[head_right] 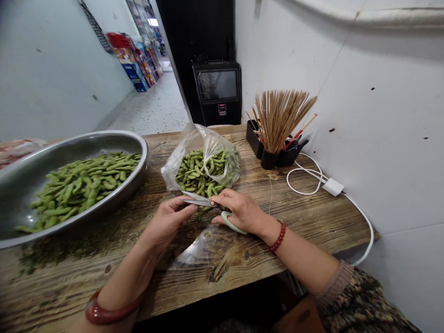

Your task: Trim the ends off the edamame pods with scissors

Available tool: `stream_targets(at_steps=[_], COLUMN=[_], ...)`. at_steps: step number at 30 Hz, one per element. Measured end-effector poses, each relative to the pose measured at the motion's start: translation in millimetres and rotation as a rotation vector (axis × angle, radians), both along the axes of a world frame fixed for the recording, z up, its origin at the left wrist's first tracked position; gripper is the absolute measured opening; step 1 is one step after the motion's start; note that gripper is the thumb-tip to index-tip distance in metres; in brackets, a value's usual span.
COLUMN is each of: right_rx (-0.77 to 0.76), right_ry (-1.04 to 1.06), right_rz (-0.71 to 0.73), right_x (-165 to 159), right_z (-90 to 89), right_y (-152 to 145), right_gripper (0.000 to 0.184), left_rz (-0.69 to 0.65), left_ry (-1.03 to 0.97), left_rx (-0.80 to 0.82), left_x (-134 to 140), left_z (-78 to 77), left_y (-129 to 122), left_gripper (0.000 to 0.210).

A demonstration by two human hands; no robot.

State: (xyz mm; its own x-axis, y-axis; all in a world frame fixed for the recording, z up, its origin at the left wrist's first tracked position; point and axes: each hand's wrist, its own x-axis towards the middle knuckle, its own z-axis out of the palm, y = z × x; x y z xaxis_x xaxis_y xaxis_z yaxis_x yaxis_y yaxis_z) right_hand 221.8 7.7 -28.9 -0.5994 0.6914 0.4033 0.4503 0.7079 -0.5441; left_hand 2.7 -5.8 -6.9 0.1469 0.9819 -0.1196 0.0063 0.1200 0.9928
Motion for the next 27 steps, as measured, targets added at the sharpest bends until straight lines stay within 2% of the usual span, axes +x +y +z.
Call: stream_targets(at_steps=[4,11,22,27], right_rx=[-0.004,-0.003,0.015,0.000], right_ry=[0.113,0.101,0.091,0.065], right_rz=[-0.056,-0.009,0.026,0.020], right_x=[-0.1,-3.3,-7.3,-4.9], right_z=[0.0,1.4,4.3,5.5], right_y=[1.3,0.5,-1.8,-2.1], right_gripper=[0.055,0.067,0.067,0.057], left_rz=[0.056,0.080,0.006,0.011], left_ry=[-0.172,-0.287,-0.182,-0.175], left_rx=[-0.121,-0.140,-0.141,-0.142], left_x=[-4.1,-3.1,3.9,2.8], left_z=[1.3,3.9,1.1,0.4], left_y=[1.7,2.0,-1.8,-1.3], left_gripper=[0.025,0.025,0.019,0.020])
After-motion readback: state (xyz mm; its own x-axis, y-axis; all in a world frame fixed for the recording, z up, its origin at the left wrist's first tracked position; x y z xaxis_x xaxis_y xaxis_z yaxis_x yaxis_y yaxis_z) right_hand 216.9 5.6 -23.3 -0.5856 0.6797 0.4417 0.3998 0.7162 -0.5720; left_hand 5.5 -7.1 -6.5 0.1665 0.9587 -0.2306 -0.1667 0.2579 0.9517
